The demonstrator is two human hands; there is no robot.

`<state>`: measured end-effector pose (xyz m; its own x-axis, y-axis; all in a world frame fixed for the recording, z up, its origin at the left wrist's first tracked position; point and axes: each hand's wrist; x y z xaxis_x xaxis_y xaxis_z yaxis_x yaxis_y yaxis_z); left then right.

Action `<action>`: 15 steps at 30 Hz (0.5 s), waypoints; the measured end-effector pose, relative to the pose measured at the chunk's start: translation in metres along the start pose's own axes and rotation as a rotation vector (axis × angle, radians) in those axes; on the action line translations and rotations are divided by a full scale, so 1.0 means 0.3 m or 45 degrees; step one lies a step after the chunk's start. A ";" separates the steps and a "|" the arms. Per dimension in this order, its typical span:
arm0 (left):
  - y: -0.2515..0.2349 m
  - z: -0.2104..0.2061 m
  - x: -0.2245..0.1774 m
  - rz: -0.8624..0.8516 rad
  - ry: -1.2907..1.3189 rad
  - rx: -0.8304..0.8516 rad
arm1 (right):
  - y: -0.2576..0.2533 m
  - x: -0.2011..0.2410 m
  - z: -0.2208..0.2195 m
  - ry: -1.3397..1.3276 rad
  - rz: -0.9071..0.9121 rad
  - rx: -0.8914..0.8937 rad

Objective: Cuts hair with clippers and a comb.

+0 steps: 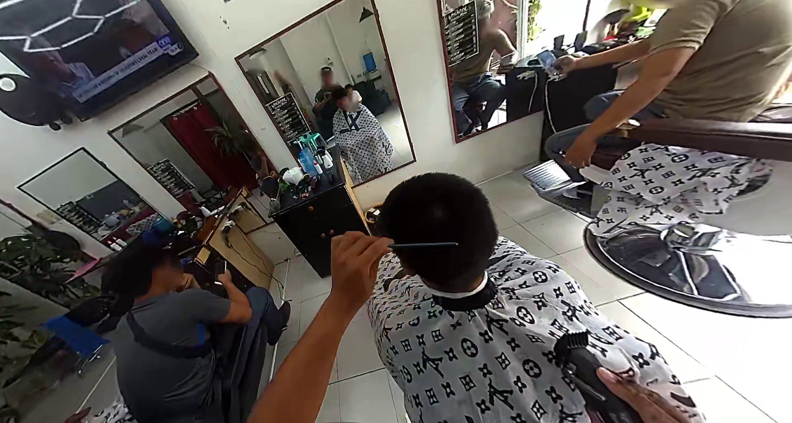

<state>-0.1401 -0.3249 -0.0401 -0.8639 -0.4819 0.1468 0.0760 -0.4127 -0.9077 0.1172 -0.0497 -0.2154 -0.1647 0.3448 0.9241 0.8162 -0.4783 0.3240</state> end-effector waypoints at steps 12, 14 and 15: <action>-0.079 -0.024 0.288 0.112 0.662 0.338 | 0.062 -0.010 -0.575 -0.054 0.068 -0.484; -0.100 -0.064 0.269 0.096 0.729 0.305 | 0.032 0.015 -0.612 0.049 0.090 -0.490; -0.102 -0.084 0.255 0.047 0.760 0.320 | 0.017 0.031 -0.621 0.115 0.100 -0.490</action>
Point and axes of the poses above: each hand's wrist, its own y-axis away from the middle knuckle, its own z-axis out of the back of the hand, x = y × z, and after that the axes turned 12 degrees about -x, right-handed
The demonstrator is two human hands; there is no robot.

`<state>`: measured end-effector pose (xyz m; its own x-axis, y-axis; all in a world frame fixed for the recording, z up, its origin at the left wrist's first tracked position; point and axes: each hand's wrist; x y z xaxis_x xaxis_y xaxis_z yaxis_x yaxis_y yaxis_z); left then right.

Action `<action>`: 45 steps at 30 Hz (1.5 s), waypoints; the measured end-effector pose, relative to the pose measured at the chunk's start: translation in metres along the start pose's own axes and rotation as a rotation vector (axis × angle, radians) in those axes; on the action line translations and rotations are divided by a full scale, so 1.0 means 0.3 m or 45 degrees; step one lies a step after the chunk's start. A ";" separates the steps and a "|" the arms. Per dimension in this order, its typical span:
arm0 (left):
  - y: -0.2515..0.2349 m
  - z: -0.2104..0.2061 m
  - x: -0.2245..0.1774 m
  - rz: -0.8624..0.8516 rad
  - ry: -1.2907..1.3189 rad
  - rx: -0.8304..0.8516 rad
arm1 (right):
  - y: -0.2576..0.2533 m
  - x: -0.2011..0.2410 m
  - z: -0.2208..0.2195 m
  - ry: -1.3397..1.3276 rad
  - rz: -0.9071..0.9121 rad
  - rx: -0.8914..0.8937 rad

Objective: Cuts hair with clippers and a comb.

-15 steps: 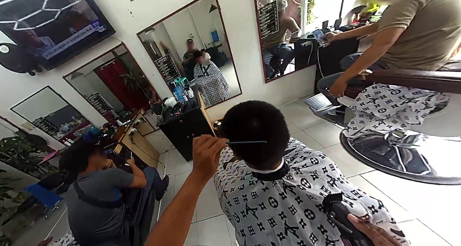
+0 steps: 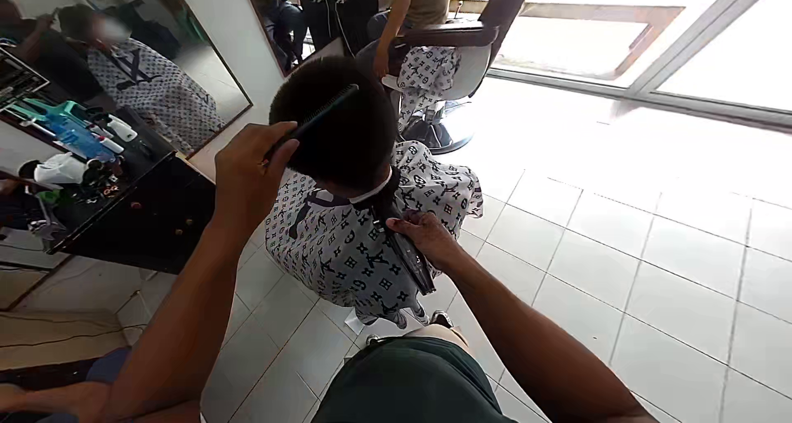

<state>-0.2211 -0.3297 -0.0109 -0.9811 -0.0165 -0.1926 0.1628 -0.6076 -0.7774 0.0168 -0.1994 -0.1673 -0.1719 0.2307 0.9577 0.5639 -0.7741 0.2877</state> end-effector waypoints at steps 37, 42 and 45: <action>0.116 -0.119 -0.134 0.118 -0.225 0.114 | -0.093 0.102 0.063 0.244 0.399 0.256; 0.111 -0.108 -0.146 0.108 -0.257 0.106 | -0.134 0.102 0.056 0.191 0.293 0.273; 0.117 -0.112 -0.142 0.118 -0.261 0.114 | -0.123 0.113 0.046 0.073 0.425 0.293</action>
Point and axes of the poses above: each hand's wrist, its own y-axis away from the middle knuckle, its own z-axis out of the back of the hand, x = y × z, and after that the axes turned 12 degrees about -x, right-handed
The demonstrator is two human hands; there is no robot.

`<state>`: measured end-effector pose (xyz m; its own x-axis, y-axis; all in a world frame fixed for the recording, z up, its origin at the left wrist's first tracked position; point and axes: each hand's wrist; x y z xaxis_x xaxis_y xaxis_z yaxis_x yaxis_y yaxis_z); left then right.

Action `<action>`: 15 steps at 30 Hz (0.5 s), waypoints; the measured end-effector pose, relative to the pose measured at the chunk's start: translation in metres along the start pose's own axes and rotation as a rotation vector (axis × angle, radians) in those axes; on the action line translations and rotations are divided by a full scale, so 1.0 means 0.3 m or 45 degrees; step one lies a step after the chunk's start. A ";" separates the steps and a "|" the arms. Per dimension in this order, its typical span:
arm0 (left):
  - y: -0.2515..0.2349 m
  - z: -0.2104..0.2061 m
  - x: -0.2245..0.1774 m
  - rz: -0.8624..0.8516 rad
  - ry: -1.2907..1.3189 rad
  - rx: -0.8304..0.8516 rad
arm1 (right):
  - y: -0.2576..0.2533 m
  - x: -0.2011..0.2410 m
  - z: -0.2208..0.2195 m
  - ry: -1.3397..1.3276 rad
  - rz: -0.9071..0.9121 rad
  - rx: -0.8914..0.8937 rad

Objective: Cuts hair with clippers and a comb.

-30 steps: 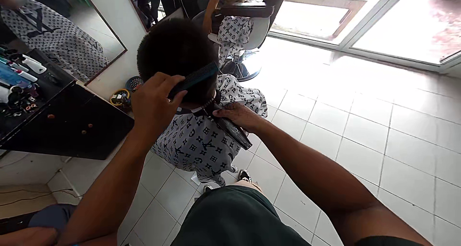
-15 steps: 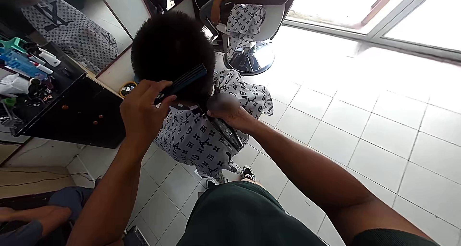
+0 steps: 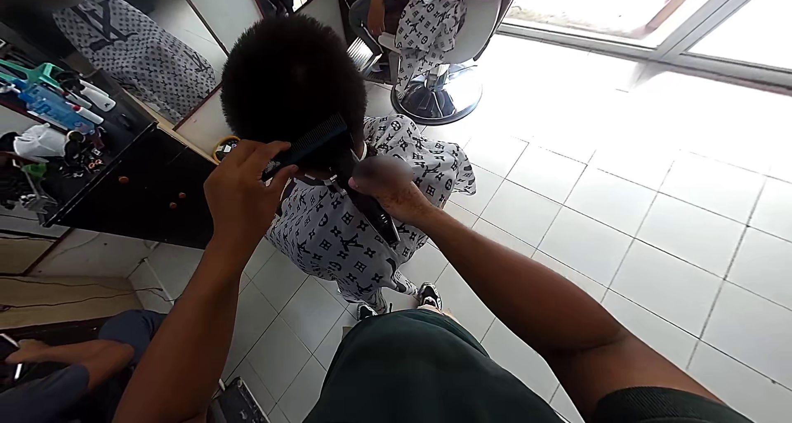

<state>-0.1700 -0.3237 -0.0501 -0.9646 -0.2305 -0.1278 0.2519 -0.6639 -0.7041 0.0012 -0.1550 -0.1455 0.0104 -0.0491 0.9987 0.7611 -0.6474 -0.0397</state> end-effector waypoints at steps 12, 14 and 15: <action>0.000 0.007 -0.008 -0.001 -0.019 -0.007 | -0.012 0.011 0.026 0.253 -0.122 -0.002; -0.004 0.013 -0.016 -0.002 -0.017 -0.020 | -0.015 0.004 0.036 0.306 -0.159 0.003; -0.006 0.013 -0.018 -0.001 -0.018 -0.015 | -0.013 0.006 0.034 0.234 -0.122 -0.002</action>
Point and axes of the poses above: each hand's wrist, its own y-axis away from the middle knuckle, its own z-axis out of the back of the hand, x = y × z, and after that the axes turned 12 degrees about -x, right-handed
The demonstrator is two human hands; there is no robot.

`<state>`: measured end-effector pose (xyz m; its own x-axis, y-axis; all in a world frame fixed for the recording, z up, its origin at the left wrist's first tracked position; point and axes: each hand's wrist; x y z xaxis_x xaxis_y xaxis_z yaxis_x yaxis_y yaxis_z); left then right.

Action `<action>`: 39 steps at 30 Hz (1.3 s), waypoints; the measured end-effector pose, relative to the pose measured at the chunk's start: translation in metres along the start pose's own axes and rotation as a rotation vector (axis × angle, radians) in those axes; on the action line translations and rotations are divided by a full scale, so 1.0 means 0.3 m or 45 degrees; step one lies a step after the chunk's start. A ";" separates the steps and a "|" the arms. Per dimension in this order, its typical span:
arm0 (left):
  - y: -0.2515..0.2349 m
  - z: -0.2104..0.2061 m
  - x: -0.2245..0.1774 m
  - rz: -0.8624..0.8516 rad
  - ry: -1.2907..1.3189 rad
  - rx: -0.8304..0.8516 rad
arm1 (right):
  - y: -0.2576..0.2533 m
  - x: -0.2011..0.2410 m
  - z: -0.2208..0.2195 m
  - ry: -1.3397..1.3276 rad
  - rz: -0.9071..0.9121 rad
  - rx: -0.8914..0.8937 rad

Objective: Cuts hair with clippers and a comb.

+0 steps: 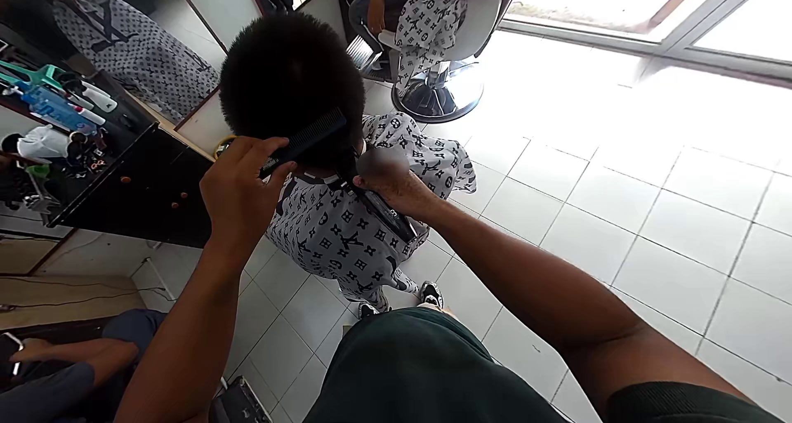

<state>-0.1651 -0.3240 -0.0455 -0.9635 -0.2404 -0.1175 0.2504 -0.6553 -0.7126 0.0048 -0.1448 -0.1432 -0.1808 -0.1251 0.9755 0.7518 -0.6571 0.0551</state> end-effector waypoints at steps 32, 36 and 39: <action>-0.010 -0.010 -0.053 -0.054 -0.164 0.031 | -0.008 0.009 0.065 -0.486 0.082 0.144; 0.011 -0.004 -0.027 -0.290 -0.258 0.130 | 0.080 -0.131 0.097 -0.436 -0.209 0.226; 0.063 -0.068 0.007 -0.349 -0.247 0.314 | 0.140 -0.218 0.091 -0.461 -0.415 0.177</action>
<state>-0.1642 -0.3222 -0.0734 -0.9678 -0.1481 0.2033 0.0246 -0.8601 -0.5095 0.0654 -0.1440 -0.1988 -0.2070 0.3521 0.9128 0.7749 -0.5105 0.3726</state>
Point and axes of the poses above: each hand's wrist, its own y-axis away from the middle knuckle, its own z-axis out of the back of the hand, x = y × z, and after that the axes turned 12 degrees about -x, right-handed
